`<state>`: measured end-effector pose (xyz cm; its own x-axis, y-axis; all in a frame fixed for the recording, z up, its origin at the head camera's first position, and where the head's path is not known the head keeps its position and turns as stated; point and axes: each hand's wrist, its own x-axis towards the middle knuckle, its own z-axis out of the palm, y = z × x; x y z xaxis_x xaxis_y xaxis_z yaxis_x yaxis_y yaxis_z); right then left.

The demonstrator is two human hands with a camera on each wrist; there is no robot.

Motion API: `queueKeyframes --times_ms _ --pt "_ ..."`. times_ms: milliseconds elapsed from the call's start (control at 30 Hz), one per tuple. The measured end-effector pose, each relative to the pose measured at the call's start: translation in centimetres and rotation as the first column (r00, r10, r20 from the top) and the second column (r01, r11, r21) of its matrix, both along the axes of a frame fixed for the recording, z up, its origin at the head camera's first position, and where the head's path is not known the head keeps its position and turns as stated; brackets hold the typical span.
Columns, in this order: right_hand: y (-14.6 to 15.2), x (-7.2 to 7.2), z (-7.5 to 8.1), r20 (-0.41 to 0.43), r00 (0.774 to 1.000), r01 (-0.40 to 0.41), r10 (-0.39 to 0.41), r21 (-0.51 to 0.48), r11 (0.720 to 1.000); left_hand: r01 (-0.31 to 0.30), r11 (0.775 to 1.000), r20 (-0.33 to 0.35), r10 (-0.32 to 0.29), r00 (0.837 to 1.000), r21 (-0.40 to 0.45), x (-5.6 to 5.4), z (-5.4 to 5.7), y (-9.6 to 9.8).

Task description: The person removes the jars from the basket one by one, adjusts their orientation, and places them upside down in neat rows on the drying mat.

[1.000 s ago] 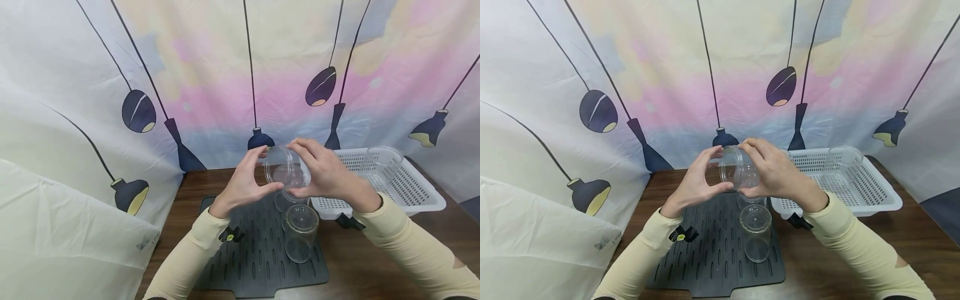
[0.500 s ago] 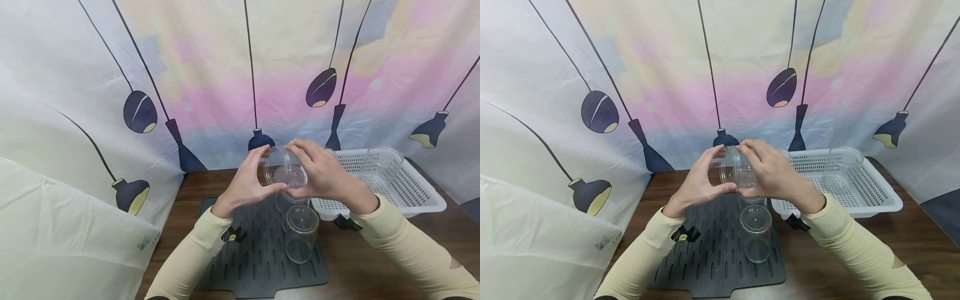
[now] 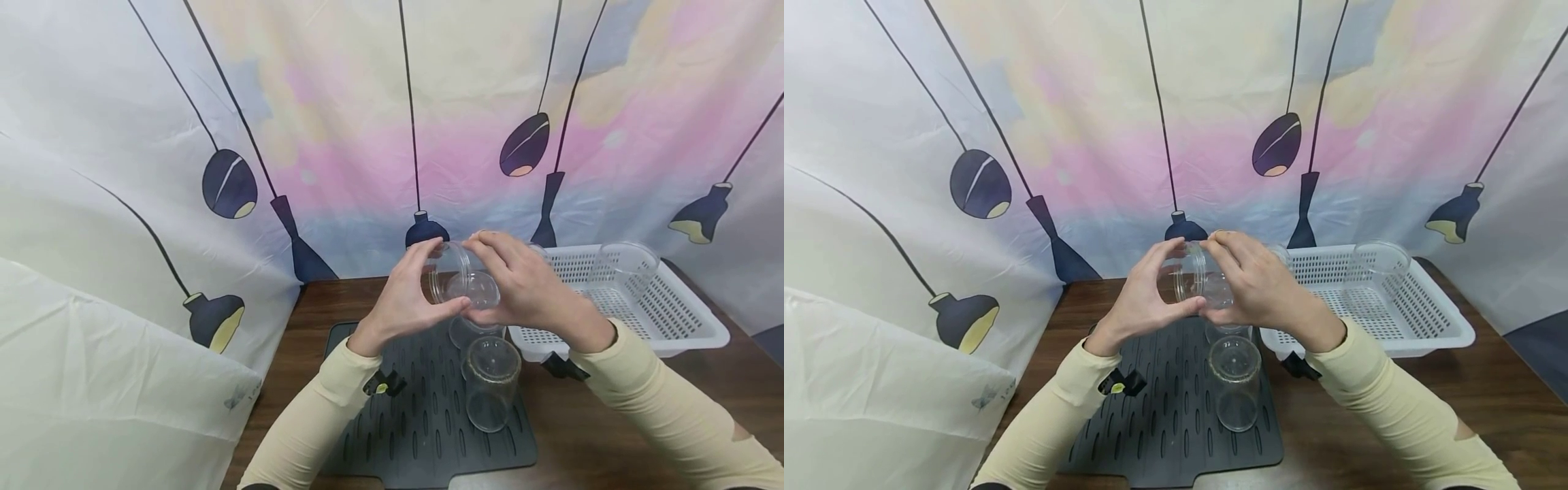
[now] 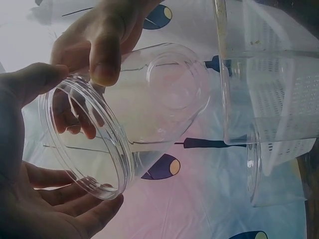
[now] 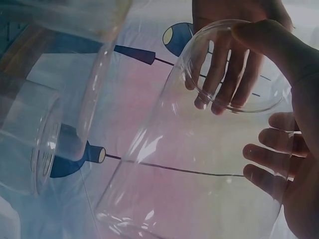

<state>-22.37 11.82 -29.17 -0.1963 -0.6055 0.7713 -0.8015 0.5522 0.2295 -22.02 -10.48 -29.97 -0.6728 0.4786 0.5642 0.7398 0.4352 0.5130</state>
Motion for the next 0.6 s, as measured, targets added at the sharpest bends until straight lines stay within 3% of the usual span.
queueKeyframes --times_ms 167,367,600 --pt "0.3 0.1 0.0 0.021 1.000 0.014 -0.015 0.023 1.000 0.000 1.000 -0.010 0.001 1.000 0.019 0.1 -0.1 -0.1" --pt "1.5 0.1 0.2 0.129 0.992 -0.003 0.003 0.001 1.000 -0.002 1.000 -0.014 0.002 1.000 0.023 0.1 -0.2 -0.4" --pt "3.5 -0.5 0.4 0.295 0.953 -0.040 0.069 -0.103 0.994 -0.007 0.999 -0.013 0.008 1.000 0.051 0.0 -0.1 -0.9"
